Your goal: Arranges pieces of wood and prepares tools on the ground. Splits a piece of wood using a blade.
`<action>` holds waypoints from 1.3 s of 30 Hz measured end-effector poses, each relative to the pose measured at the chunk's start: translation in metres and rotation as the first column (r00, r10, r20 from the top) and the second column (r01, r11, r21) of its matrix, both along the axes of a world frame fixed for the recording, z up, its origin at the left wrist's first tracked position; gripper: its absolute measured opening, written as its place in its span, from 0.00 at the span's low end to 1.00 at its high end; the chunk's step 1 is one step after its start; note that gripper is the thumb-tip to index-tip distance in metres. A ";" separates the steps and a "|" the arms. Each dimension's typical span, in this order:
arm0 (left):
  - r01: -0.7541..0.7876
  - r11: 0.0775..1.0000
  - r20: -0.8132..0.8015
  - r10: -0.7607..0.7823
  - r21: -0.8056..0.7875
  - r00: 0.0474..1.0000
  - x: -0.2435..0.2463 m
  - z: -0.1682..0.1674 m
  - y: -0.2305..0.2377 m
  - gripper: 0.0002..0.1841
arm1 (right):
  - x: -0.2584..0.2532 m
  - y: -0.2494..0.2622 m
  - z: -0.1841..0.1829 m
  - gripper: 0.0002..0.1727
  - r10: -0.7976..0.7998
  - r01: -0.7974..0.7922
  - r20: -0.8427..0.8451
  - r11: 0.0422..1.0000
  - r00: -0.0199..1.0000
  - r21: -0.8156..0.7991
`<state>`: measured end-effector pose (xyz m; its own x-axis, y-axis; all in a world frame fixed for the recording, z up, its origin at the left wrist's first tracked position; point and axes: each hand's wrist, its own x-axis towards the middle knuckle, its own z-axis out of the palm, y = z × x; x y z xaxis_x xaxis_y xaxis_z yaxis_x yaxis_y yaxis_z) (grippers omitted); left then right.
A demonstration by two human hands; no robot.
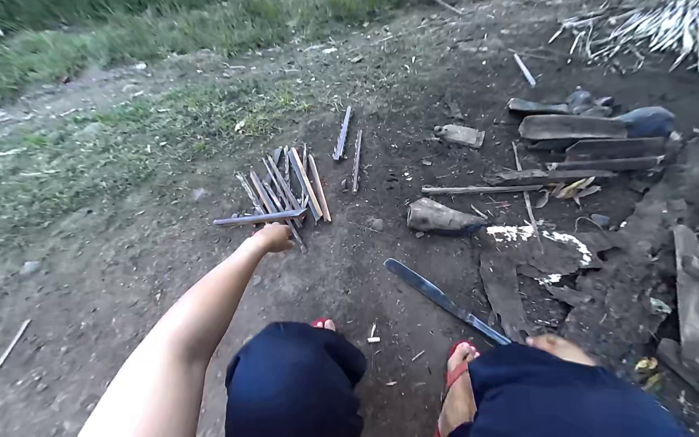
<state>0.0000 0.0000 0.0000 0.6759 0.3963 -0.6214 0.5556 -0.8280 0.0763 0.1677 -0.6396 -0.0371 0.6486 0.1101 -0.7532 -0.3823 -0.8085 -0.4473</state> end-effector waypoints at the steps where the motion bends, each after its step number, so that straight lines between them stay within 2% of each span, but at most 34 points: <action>1: 0.017 1.000 0.010 -0.017 0.017 1.000 0.018 -0.008 0.007 0.26 | 0.025 0.023 0.018 0.18 0.057 -0.056 0.044 0.998 0.997 -0.027; 3: 0.047 0.998 0.012 -0.048 0.045 0.999 0.056 -0.020 0.019 0.26 | 0.084 0.073 0.047 0.20 0.312 -0.298 0.072 0.942 0.947 -0.156; 5: 0.088 0.993 -0.004 -0.088 0.081 0.996 0.097 -0.030 0.028 0.24 | 0.137 0.133 0.062 0.25 0.632 -0.581 0.035 0.731 0.774 -0.357; 7: 0.120 0.988 -0.044 -0.117 0.095 0.992 0.137 -0.031 0.031 0.25 | 0.175 0.196 0.058 0.28 0.799 -0.694 0.006 0.527 0.602 -0.491; 8: 0.134 0.985 -0.053 -0.128 0.113 0.990 0.156 -0.035 0.035 0.25 | 0.189 0.225 0.050 0.29 0.830 -0.695 0.038 0.490 0.556 -0.526; 11: 0.157 0.978 0.004 -0.159 0.139 0.987 0.210 -0.058 0.057 0.25 | 0.213 0.299 0.005 0.32 0.826 -0.660 0.222 0.552 0.519 -0.509; 14: 0.139 0.982 0.063 -0.148 0.130 0.987 0.251 -0.080 0.073 0.26 | 0.206 0.339 -0.061 0.38 0.780 -0.638 0.323 0.624 0.536 -0.451; 16: 0.092 0.990 0.088 -0.102 0.110 0.991 0.273 -0.095 0.079 0.27 | 0.196 0.345 -0.102 0.41 0.766 -0.636 0.366 0.643 0.529 -0.427; 19: -0.075 0.995 0.106 0.069 0.058 0.992 0.303 -0.111 0.075 0.35 | 0.189 0.331 -0.154 0.44 0.704 -0.585 0.517 0.703 0.488 -0.405; 21: -0.194 0.981 0.110 0.192 0.016 0.975 0.323 -0.126 0.067 0.42 | 0.186 0.322 -0.178 0.45 0.626 -0.532 0.667 0.754 0.404 -0.385; 23: -0.269 0.963 0.122 0.269 -0.020 0.955 0.339 -0.147 0.056 0.46 | 0.184 0.320 -0.191 0.44 0.548 -0.475 0.778 0.797 0.307 -0.374; 25: -0.324 0.945 0.148 0.327 -0.045 0.933 0.351 -0.167 0.046 0.45 | 0.181 0.322 -0.198 0.44 0.506 -0.430 0.828 0.821 0.242 -0.376; 29: -0.396 0.918 0.221 0.393 -0.033 0.892 0.369 -0.195 0.037 0.36 | 0.179 0.323 -0.204 0.45 0.510 -0.410 0.836 0.820 0.202 -0.400; 31: -0.415 0.909 0.176 0.415 -0.036 0.893 0.374 -0.194 0.042 0.34 | 0.178 0.322 -0.207 0.46 0.507 -0.398 0.845 0.820 0.171 -0.412; 34: -0.408 0.901 0.098 0.424 -0.147 0.900 0.373 -0.191 0.066 0.33 | 0.177 0.322 -0.210 0.47 0.497 -0.387 0.855 0.825 0.147 -0.413; 36: -0.396 0.882 0.123 0.436 -0.256 0.891 0.366 -0.194 0.087 0.32 | 0.177 0.322 -0.211 0.48 0.489 -0.383 0.861 0.829 0.142 -0.408; 39: -0.453 0.789 0.204 0.566 -0.415 0.799 0.349 -0.171 0.101 0.30 | 0.177 0.322 -0.212 0.47 0.474 -0.378 0.870 0.836 0.134 -0.397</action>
